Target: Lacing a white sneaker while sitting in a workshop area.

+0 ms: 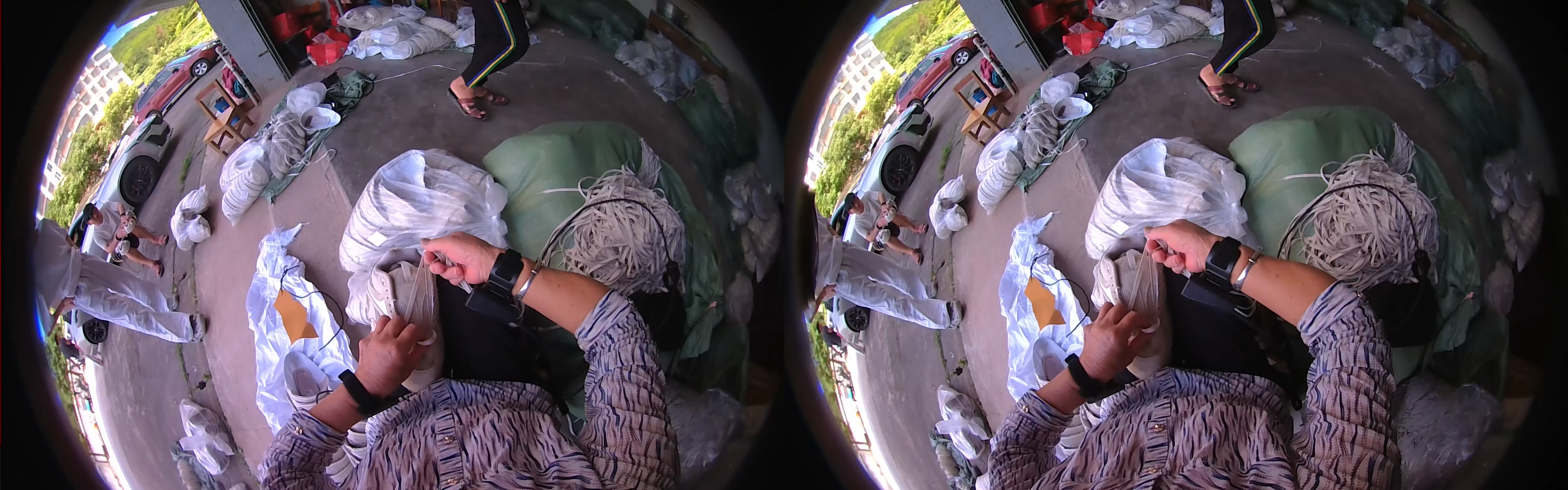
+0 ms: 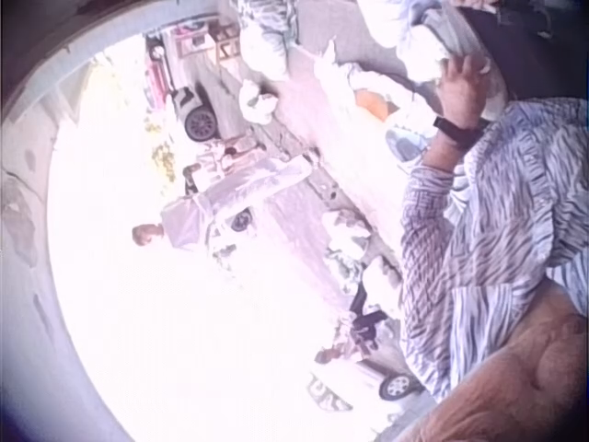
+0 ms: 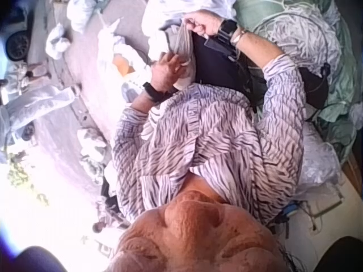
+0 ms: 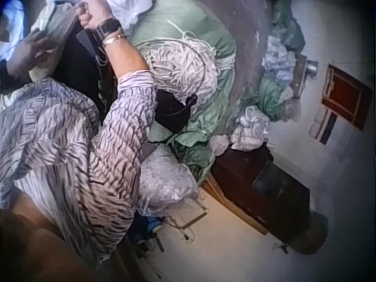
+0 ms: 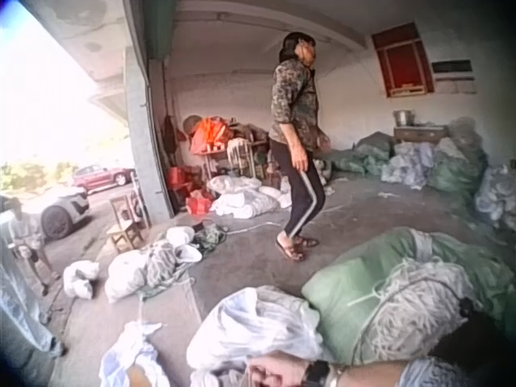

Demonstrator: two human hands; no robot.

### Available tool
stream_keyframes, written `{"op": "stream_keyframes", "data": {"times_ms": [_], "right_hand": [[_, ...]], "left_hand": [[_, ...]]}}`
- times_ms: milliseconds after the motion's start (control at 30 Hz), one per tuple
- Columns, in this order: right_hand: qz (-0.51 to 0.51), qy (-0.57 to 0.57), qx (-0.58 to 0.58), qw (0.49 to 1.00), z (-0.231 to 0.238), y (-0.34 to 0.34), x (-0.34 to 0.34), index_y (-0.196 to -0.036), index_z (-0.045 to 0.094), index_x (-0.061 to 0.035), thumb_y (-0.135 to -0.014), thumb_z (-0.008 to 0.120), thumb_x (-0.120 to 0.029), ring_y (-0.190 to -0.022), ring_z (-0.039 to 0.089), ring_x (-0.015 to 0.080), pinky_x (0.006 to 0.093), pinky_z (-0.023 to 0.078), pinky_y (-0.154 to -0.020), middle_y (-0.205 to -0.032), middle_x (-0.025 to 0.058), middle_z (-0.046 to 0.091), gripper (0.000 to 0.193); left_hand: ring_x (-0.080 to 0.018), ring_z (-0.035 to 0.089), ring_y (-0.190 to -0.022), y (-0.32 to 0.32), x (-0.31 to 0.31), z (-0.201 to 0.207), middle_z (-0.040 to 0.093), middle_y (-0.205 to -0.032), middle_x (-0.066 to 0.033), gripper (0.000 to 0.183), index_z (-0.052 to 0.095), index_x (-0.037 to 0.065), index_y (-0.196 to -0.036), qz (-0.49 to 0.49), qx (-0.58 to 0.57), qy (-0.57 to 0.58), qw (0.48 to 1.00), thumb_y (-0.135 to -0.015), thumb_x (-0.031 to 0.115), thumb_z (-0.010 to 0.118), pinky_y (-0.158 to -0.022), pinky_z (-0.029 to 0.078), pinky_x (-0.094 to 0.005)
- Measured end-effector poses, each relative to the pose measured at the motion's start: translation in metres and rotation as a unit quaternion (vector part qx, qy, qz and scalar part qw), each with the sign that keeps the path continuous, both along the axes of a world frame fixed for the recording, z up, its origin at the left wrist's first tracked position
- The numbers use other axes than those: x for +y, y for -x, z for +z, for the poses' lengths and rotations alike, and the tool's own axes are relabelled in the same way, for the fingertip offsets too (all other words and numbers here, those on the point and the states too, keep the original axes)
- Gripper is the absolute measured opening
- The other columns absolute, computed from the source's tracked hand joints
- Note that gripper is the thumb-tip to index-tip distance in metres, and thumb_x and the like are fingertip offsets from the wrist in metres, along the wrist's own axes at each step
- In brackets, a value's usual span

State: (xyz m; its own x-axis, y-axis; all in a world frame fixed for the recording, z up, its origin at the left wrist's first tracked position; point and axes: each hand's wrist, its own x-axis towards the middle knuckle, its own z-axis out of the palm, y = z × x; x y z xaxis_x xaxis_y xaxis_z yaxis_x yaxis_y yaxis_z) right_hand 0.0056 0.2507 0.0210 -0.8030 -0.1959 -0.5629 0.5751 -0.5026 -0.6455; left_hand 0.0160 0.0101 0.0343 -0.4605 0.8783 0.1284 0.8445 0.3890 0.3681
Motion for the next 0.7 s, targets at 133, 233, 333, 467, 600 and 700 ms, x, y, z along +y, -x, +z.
{"op": "stream_keyframes", "data": {"times_ms": [133, 233, 333, 467, 600, 700], "right_hand": [[-0.049, -0.103, 0.243, 0.963, 0.047, 0.03, -0.019, -0.068, 0.056, -0.0029, -0.09, 0.052, -0.026, -0.035, 0.034, 0.0056, 0.0199, 0.025, -0.033, -0.054, 0.0034, 0.051, 0.032], [0.026, -0.166, 0.247, 0.954, 0.051, 0.026, -0.03, -0.068, 0.059, -0.0018, -0.09, 0.051, -0.026, -0.032, 0.036, 0.0053, 0.0197, 0.026, -0.031, -0.05, 0.0044, 0.052, 0.033], [0.008, -0.179, 0.214, 0.96, 0.057, 0.026, -0.029, -0.064, 0.056, -0.0023, -0.089, 0.051, -0.025, -0.032, 0.035, 0.0057, 0.02, 0.025, -0.031, -0.051, 0.0036, 0.051, 0.034], [-0.092, -0.142, 0.22, 0.961, 0.067, 0.038, 0.003, -0.066, 0.053, -0.0044, -0.091, 0.051, -0.024, -0.039, 0.034, 0.0043, 0.0177, 0.024, -0.034, -0.056, 0.004, 0.051, 0.031], [0.114, -0.224, 0.267, 0.931, 0.114, 0.009, -0.003, -0.071, 0.058, -0.0027, -0.088, 0.055, -0.023, -0.036, 0.039, 0.0042, 0.0168, 0.028, -0.034, -0.06, 0.0031, 0.056, 0.027], [0.149, -0.336, 0.297, 0.881, 0.156, -0.014, -0.014, -0.072, 0.059, -0.0024, -0.085, 0.059, -0.02, -0.038, 0.04, 0.0036, 0.0172, 0.03, -0.036, -0.06, 0.0009, 0.056, 0.022]], "left_hand": [[-0.0251, 0.056, -0.08, -0.001, -0.006, -0.007, 0.054, -0.083, -0.0041, 0.032, 0.06, 0.014, -0.098, 0.048, -0.001, -0.046, 0.998, -0.069, 0.018, 0.07, -0.063, 0.049, -0.0365], [-0.0244, 0.056, -0.081, -0.003, -0.013, -0.007, 0.052, -0.086, -0.0064, 0.043, 0.054, 0.01, -0.104, 0.061, -0.019, -0.085, 0.994, -0.066, 0.017, 0.074, -0.065, 0.05, -0.0361], [-0.0231, 0.057, -0.083, -0.005, -0.022, -0.016, 0.05, -0.091, -0.0068, 0.053, 0.048, 0.011, -0.109, 0.137, -0.164, -0.091, 0.973, -0.065, 0.019, 0.076, -0.063, 0.05, -0.0362], [-0.0226, 0.058, -0.081, -0.006, -0.024, -0.022, 0.049, -0.093, -0.0071, 0.058, 0.047, 0.01, -0.111, 0.143, -0.147, -0.088, 0.975, -0.063, 0.017, 0.079, -0.064, 0.05, -0.0353], [-0.021, 0.058, -0.08, -0.004, -0.024, -0.021, 0.051, -0.092, -0.0066, 0.054, 0.048, 0.01, -0.112, 0.128, -0.154, -0.103, 0.974, -0.066, 0.014, 0.077, -0.062, 0.051, -0.0328], [-0.015, 0.059, -0.078, 0.006, -0.037, -0.019, 0.054, -0.088, -0.0053, 0.045, 0.05, 0.007, -0.112, 0.121, -0.252, -0.151, 0.948, -0.072, 0.005, 0.071, -0.061, 0.049, -0.0264]]}}
